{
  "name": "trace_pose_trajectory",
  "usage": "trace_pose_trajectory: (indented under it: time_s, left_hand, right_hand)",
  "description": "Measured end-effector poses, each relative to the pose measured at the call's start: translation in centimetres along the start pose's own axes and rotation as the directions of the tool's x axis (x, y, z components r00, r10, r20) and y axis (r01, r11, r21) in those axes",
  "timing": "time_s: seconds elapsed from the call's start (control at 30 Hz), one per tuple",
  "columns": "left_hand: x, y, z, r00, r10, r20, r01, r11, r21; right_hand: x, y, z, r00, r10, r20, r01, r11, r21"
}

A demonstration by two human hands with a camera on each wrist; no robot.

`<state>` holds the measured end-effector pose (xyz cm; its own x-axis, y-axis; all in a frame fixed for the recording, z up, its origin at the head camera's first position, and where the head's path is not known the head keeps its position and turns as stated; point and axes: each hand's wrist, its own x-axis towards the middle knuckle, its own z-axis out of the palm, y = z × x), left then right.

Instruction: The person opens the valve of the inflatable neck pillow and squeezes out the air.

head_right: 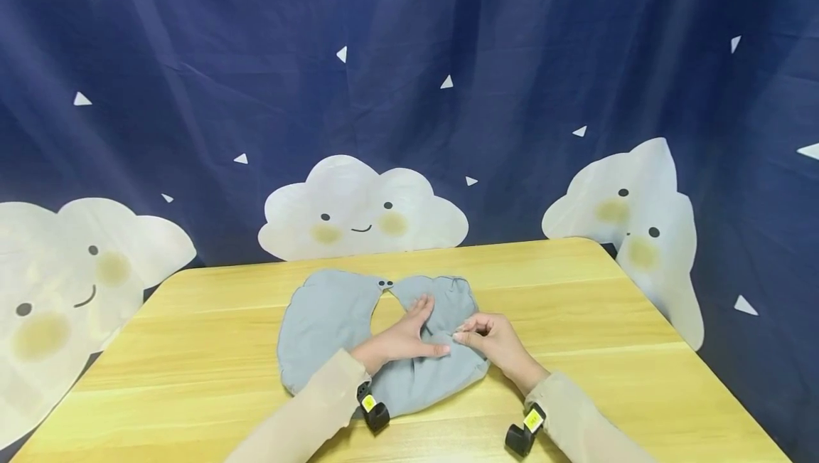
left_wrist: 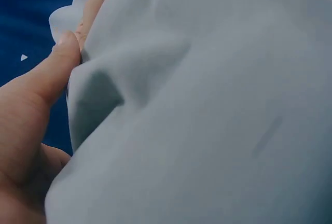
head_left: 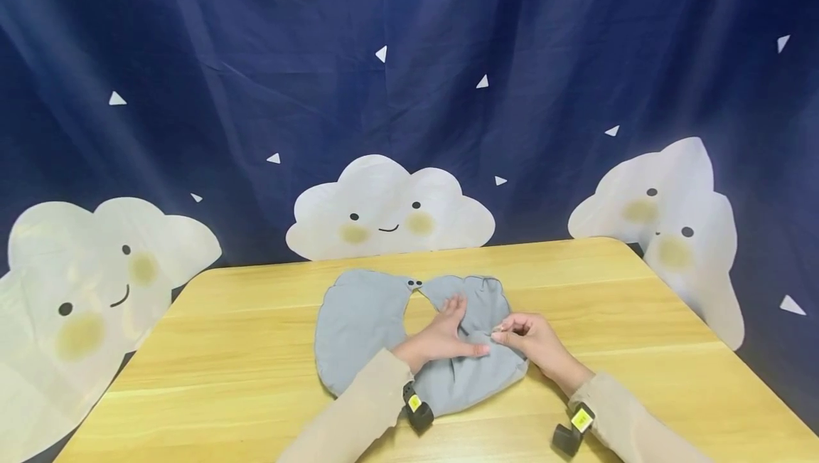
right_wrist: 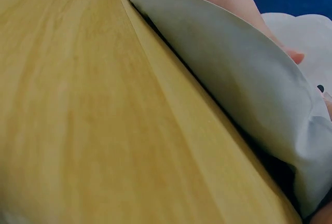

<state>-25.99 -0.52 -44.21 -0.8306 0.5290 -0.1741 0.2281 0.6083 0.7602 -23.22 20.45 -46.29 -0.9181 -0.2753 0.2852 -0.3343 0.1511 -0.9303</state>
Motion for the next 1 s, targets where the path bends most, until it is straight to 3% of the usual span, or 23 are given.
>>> trace_pose_trajectory:
  time_s: [0.27,0.57,1.0]
  left_hand:
    - [0.0,0.3,0.9,1.0,0.015,-0.002,-0.014,0.975,0.224]
    - [0.5,-0.4,1.9,1.0,0.008,-0.027,0.001,0.952,0.307]
    - [0.4,0.3,1.8,1.0,-0.031,-0.002,0.029,0.906,0.422]
  right_hand:
    - [-0.1,-0.1,-0.1,1.0,-0.006,-0.001,0.006,1.0,-0.003]
    - [-0.1,0.0,-0.1,1.0,-0.007,0.015,0.007,1.0,-0.007]
    - [0.0,0.0,-0.1,0.999,-0.025,0.024,0.026,0.999,-0.018]
